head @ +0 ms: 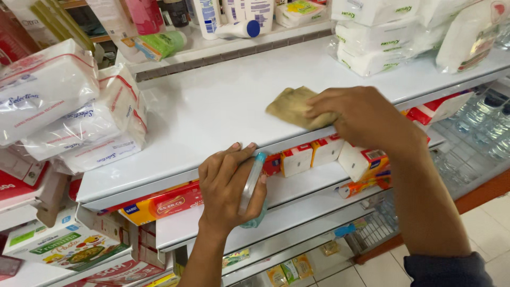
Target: The person cleans retail shelves by spraying a liquid from a bottle onto the surface and wiping it down with a cloth.
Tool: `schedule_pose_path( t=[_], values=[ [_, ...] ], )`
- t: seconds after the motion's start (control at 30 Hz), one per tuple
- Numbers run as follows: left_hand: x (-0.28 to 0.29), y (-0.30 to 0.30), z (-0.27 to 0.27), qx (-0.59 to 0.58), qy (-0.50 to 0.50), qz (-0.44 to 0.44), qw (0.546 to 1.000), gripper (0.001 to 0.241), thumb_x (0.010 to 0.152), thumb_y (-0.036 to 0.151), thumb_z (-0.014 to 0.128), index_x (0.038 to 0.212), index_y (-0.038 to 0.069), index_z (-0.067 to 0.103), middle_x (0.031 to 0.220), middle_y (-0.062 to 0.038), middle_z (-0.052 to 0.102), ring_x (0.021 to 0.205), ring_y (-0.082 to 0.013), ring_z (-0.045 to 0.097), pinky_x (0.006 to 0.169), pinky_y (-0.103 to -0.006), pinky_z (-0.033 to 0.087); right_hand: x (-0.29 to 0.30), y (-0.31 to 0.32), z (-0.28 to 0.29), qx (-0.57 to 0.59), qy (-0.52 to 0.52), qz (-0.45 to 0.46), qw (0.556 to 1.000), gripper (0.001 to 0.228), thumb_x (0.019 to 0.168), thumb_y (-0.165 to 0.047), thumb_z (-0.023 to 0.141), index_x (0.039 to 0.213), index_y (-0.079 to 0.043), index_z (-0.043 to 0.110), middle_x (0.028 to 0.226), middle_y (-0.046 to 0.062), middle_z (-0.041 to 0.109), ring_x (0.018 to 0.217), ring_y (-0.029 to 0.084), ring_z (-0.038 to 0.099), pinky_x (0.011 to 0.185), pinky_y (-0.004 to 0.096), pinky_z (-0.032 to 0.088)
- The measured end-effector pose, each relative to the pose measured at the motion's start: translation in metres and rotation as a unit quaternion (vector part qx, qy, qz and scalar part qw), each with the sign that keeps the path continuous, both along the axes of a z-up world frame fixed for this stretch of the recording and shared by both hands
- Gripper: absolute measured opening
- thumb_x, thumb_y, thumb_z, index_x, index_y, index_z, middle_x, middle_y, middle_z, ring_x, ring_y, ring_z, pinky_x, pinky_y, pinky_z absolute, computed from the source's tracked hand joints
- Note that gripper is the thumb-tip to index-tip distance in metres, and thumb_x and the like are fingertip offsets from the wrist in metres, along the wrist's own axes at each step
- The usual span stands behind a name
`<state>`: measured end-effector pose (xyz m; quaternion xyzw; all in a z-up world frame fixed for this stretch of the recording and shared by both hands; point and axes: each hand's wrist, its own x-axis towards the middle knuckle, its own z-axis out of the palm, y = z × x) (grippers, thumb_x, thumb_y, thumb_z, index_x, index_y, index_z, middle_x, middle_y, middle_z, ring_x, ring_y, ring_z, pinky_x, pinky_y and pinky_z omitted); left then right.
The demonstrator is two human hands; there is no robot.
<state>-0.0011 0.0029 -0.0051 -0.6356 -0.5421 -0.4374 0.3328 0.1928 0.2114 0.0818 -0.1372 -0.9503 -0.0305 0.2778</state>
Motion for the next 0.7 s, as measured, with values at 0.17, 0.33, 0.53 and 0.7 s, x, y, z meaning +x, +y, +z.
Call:
schedule_pose_path(
  t=[0.17,0.33,0.53,0.7],
  values=[
    [0.001,0.003,-0.004,-0.001,0.013,0.001,1.000,0.030,0.082,0.021,0.073,0.107,0.005,0.075,0.125,-0.007,0.068,0.119,-0.0269,0.061,0.104,-0.0402,0.038,-0.006,0.055,0.002,-0.065,0.019,-0.126,0.990,0.044,0.077,0.004,0.058,0.110,-0.016,0.080,0.109,0.015,0.075,0.098,0.038,0.070,0.090,0.045,0.055],
    [-0.002,0.000,-0.005,-0.005,0.018,0.006,1.000,0.028,0.084,0.022,0.073,0.107,0.006,0.075,0.126,-0.007,0.068,0.121,-0.0274,0.060,0.105,-0.0408,0.038,-0.057,0.050,0.023,-0.121,-0.052,-0.183,0.974,0.058,0.077,0.007,0.056,0.119,-0.028,0.078,0.112,0.018,0.071,0.092,0.039,0.070,0.089,0.046,0.053],
    [-0.003,-0.001,-0.003,-0.009,0.016,0.001,1.000,0.028,0.084,0.022,0.074,0.106,0.005,0.075,0.127,-0.007,0.068,0.121,-0.0270,0.060,0.105,-0.0408,0.038,-0.033,-0.025,-0.003,-0.056,-0.115,-0.101,0.987,0.057,0.077,0.003,0.057,0.124,-0.025,0.075,0.107,0.012,0.076,0.094,0.033,0.071,0.087,0.045,0.055],
    [-0.006,0.002,-0.007,-0.001,0.020,0.002,1.000,0.027,0.082,0.022,0.074,0.105,0.007,0.076,0.127,-0.005,0.068,0.121,-0.0253,0.060,0.107,-0.0405,0.038,0.036,0.001,-0.008,-0.069,0.024,-0.102,0.992,0.048,0.077,0.006,0.057,0.111,-0.018,0.080,0.115,0.007,0.076,0.088,0.030,0.073,0.086,0.043,0.054]
  ],
)
